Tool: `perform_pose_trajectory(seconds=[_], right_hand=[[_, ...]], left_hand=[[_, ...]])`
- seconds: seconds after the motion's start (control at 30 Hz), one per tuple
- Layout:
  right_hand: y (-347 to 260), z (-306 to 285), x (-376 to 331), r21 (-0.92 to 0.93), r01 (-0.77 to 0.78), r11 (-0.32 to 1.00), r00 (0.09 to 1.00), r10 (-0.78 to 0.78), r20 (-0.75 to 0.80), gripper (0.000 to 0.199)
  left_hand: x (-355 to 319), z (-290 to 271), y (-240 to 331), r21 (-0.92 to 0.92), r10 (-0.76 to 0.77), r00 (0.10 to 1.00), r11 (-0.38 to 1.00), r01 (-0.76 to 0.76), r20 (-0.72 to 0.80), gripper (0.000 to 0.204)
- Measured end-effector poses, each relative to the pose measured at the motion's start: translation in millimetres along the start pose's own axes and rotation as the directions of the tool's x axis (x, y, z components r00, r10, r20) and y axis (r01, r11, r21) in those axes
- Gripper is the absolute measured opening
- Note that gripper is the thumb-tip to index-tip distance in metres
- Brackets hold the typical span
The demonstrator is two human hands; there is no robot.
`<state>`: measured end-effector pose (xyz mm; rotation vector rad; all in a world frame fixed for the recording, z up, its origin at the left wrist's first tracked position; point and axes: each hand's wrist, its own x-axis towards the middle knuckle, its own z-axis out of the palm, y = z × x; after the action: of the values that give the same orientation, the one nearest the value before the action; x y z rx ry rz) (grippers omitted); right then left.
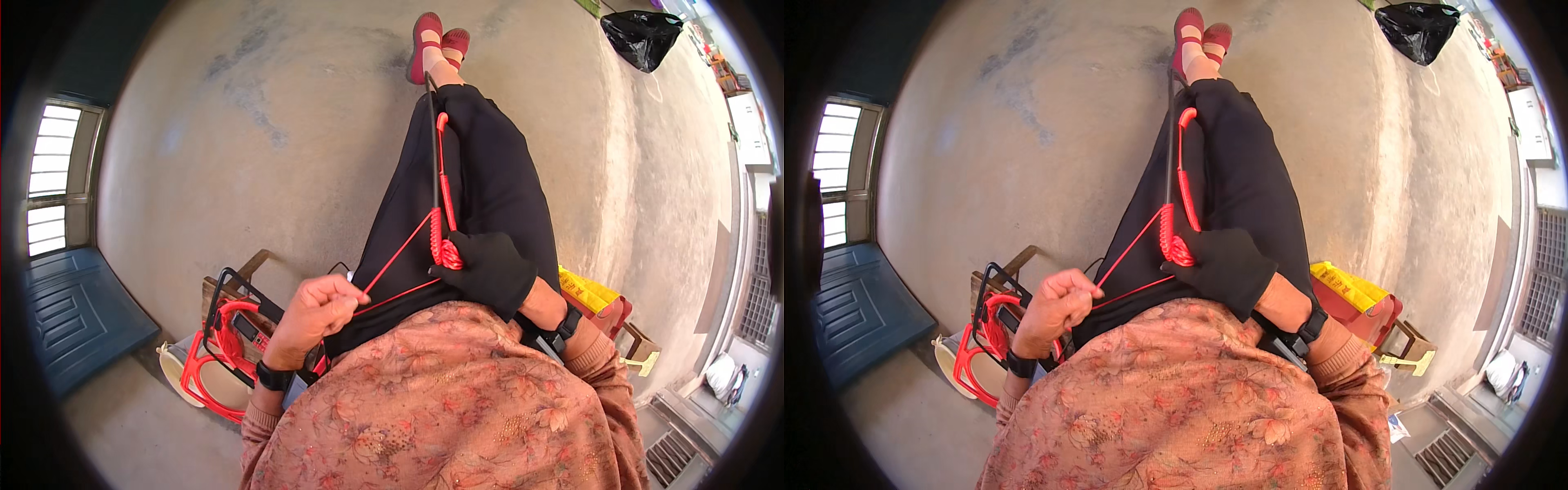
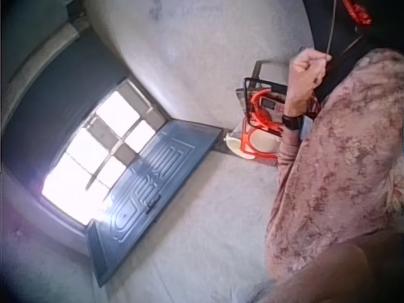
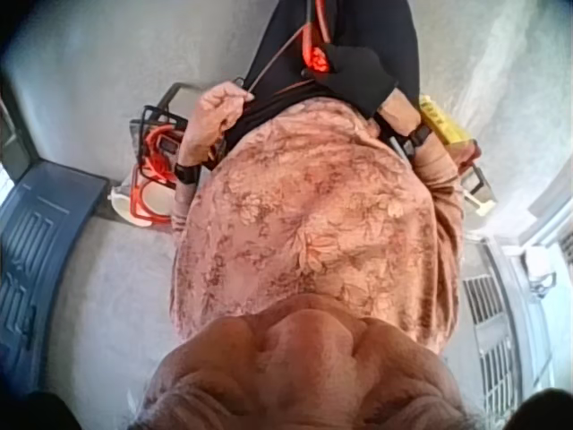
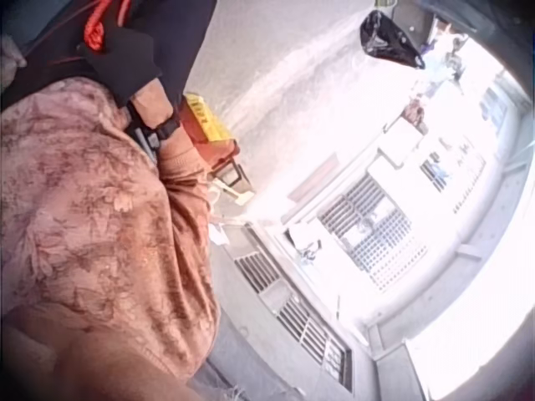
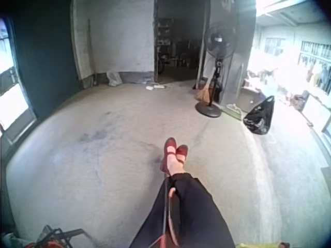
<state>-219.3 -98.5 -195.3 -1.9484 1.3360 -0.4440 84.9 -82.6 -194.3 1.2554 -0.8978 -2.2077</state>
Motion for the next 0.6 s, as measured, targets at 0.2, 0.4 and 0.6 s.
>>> perform_pose_trajectory(seconds=[0.2,0.4,0.6], right_hand=[[0,0,0,-0.104,0.084,0.991,0.995,-0.09,-0.049,0.031],[11,9,-2,-0.108,0.105,0.989,0.994,-0.105,0.001,0.037],[14,11,-5,-0.115,0.116,0.987,0.993,-0.116,0.006,0.032]], left_hand=[[38,14,26,0.122,0.08,0.997,0.989,-0.078,-0.015,0.021],[118,56,43,-0.054,0.01,1.0,0.998,-0.009,0.01,0.027],[124,61,37,-0.199,-0.142,0.974,0.964,0.177,0.179,0.021]])
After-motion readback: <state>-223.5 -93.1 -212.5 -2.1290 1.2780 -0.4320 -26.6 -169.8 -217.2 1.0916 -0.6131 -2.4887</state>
